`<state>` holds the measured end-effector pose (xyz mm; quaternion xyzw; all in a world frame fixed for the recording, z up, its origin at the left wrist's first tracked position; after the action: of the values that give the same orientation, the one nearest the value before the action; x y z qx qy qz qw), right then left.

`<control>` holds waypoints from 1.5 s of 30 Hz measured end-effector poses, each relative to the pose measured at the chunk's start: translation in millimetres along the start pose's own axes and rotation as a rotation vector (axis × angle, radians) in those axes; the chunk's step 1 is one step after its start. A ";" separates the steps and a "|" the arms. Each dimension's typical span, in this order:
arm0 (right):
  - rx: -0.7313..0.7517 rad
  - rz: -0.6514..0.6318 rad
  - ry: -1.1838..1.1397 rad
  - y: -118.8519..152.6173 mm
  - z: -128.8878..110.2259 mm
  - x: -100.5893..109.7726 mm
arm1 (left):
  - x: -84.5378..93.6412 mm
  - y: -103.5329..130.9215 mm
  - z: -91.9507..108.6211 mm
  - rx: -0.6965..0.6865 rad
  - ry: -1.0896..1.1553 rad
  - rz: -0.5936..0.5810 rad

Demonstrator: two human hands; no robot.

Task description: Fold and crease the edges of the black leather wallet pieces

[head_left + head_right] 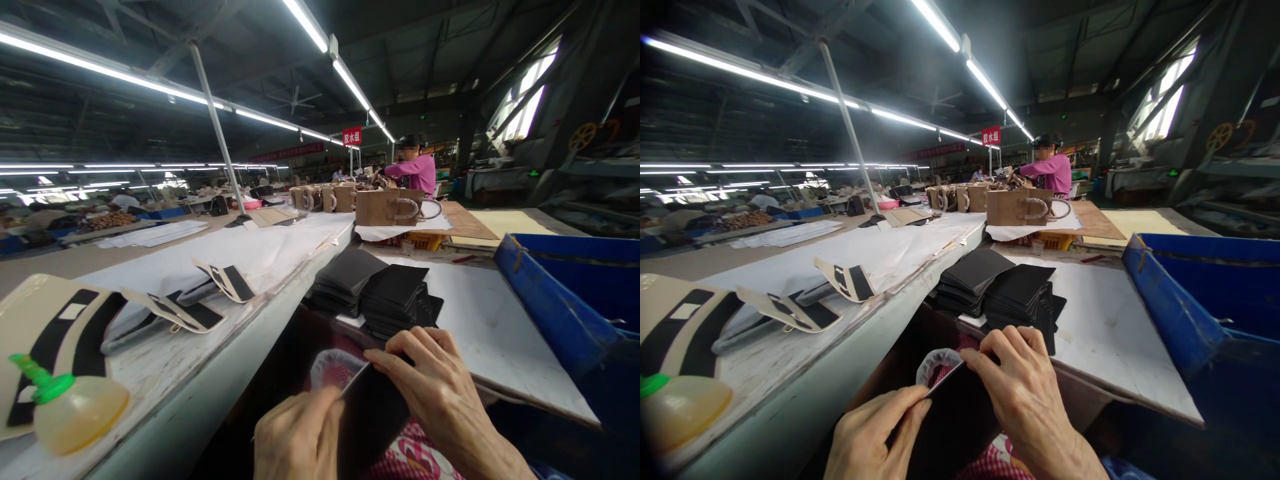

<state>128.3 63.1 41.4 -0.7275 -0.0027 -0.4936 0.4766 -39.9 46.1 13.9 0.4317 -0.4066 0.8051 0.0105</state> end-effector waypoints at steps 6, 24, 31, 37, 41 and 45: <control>-0.007 -0.026 -0.009 -0.4 0.6 -6.2 | -6.8 2.0 -7.4 0.035 -0.041 -0.081; -0.029 0.082 -0.008 5.7 9.5 18.3 | -7.2 -4.1 -29.3 0.253 -0.173 0.066; -0.267 0.293 -0.401 9.8 44.9 9.9 | 1.5 2.0 -20.3 0.220 0.101 0.097; -0.498 0.160 -0.809 9.8 59.5 2.1 | 4.9 3.2 -12.4 0.041 0.346 0.128; -0.546 0.156 -0.938 7.8 61.6 0.4 | 6.5 0.8 -9.2 -0.019 0.334 0.024; -0.538 0.167 -1.004 6.4 60.8 1.1 | 5.5 -1.0 -6.7 0.011 0.365 -0.027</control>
<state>175.5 101.4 34.2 -0.9661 -0.0455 -0.0317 0.2522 -47.5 49.4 16.4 0.2838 -0.3878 0.8720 0.0925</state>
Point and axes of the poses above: each hand's wrist, its own y-axis away from the middle knuckle, its own x-axis out of the back of the hand, z = x × y, the point moved 7 cm from there along -y, towards the middle knuckle, and after that the axes turned 8 degrees about -z, right-handed, at the moved point
